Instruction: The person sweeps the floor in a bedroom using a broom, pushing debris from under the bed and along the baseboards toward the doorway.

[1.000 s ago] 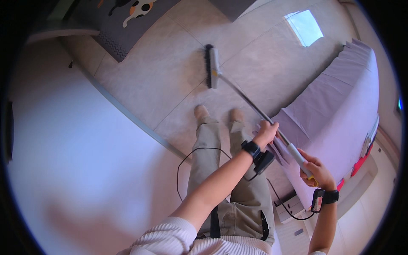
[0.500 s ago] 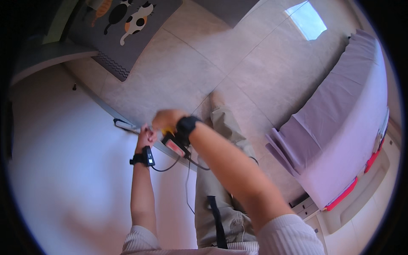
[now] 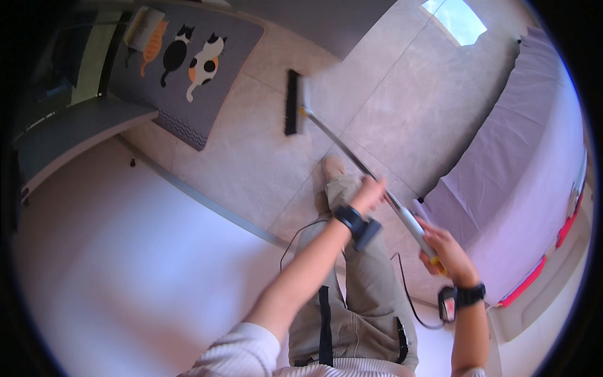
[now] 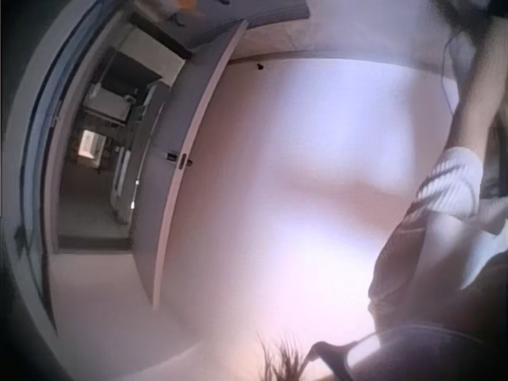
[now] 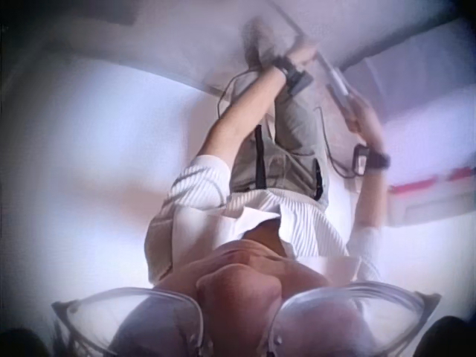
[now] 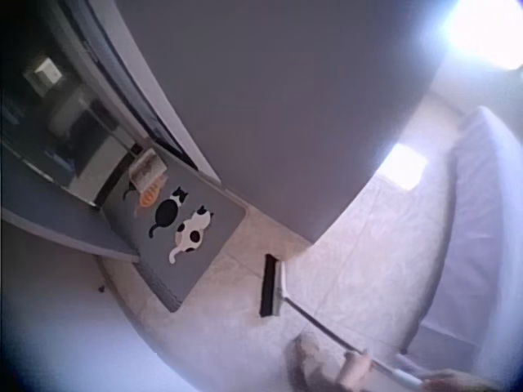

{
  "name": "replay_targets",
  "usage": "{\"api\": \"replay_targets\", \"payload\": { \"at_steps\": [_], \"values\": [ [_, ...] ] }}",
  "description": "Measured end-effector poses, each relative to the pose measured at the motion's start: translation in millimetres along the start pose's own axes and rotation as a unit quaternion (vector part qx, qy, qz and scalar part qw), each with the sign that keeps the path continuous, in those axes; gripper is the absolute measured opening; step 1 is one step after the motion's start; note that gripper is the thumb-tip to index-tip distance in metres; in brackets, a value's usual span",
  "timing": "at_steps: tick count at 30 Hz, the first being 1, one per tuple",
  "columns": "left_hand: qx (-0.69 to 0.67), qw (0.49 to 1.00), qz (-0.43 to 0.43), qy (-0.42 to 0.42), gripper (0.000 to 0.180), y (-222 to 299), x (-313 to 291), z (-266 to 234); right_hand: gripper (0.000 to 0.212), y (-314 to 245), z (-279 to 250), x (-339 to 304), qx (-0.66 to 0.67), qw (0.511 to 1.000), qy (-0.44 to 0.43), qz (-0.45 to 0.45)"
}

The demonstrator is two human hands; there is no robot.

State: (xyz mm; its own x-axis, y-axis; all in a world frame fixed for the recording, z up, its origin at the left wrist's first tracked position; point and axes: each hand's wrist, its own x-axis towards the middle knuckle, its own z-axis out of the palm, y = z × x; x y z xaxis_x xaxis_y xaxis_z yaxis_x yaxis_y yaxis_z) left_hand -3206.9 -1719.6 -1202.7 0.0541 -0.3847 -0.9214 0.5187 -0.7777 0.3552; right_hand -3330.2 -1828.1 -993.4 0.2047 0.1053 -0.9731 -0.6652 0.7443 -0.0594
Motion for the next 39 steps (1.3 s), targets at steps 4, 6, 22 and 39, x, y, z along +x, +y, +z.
{"api": "replay_targets", "payload": {
  "at_steps": [4, 6, 22, 39],
  "values": [
    [0.030, 0.993, -0.052, -0.106, 0.043, 14.4, -52.6, 77.1, 0.048, 21.7, -38.2, -76.0, 0.001, 0.995, 0.087, 0.047],
    [0.039, 0.987, -0.042, -0.148, 0.042, 9.2, -70.1, 79.5, 0.051, 43.9, -44.0, -93.6, -0.010, 0.996, 0.086, 0.036],
    [0.448, 0.881, -0.100, -0.117, 0.046, 187.1, 85.3, -134.1, 0.057, -78.9, 84.0, 66.3, 0.468, 0.862, -0.137, -0.137],
    [0.454, 0.875, -0.068, -0.150, 0.050, 94.2, -49.4, -14.3, 0.060, 40.2, 89.1, -88.0, 0.526, 0.841, -0.065, -0.104]
  ]
}}
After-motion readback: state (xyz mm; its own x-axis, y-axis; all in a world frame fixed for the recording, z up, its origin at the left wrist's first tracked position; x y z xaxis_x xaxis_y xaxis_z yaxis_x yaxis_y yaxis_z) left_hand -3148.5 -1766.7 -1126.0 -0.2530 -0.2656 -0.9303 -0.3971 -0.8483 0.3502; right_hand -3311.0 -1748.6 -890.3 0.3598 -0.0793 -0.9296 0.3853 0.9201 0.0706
